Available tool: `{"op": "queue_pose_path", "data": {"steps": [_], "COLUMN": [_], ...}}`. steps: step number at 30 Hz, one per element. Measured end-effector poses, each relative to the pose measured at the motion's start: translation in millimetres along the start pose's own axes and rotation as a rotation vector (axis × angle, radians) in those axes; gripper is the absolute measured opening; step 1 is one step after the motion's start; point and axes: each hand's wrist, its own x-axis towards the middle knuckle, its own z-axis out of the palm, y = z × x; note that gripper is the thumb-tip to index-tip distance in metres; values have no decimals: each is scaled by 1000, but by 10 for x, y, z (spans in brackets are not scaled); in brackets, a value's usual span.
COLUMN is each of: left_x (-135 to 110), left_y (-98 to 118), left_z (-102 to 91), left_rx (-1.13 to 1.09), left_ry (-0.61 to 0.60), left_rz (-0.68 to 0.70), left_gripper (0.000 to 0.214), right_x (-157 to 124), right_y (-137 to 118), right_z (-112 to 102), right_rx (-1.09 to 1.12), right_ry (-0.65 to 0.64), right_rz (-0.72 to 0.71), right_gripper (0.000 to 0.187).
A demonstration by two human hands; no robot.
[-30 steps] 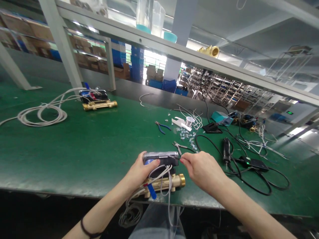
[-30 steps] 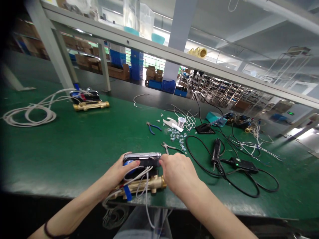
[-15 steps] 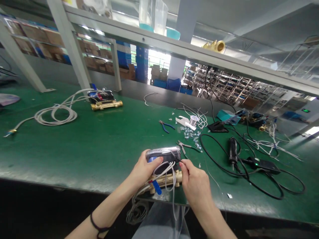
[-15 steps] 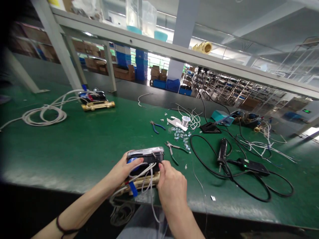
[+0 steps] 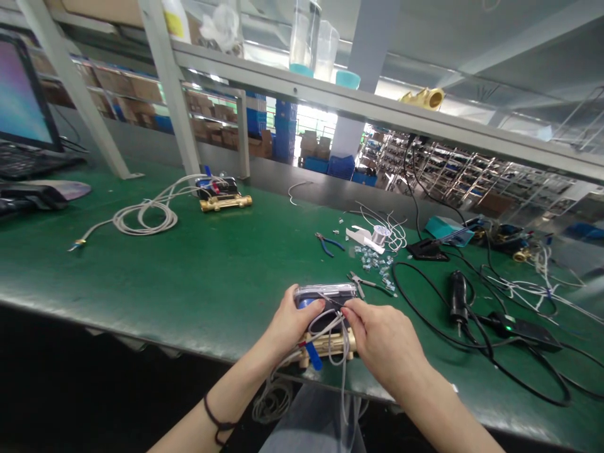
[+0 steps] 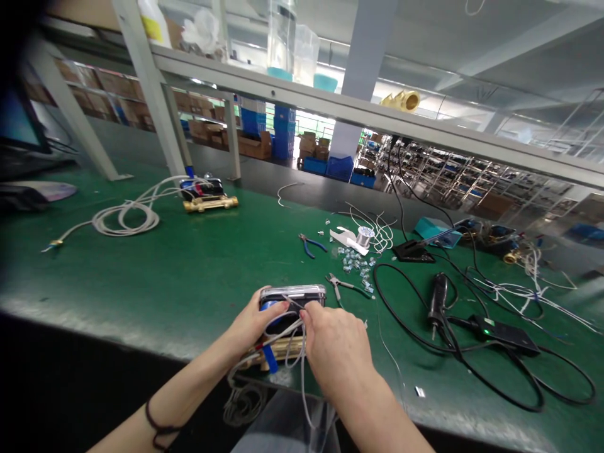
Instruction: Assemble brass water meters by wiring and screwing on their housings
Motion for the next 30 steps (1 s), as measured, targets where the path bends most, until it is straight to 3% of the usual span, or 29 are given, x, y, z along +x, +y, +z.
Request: {"op": "queue_pose_path", "data": {"steps": [5, 11, 20, 30], "left_x": [-27, -42, -21, -58], "left_y": [30, 46, 7, 63], "left_z": [-2, 6, 2, 24], "left_rx": [-17, -56, -44, 13], "left_ry": [-6, -76, -110, -126], "left_rz": [9, 35, 52, 57], "left_gripper": [47, 50, 55, 61], "right_x": [-18, -42, 292, 912], "right_y": [20, -70, -156, -43], "right_z": [159, 366, 103, 181], "right_rx": [28, 10, -99, 1], "right_ry": [28, 167, 117, 32], "right_rz": [-5, 51, 100, 138], "right_gripper": [26, 27, 30, 31]}}
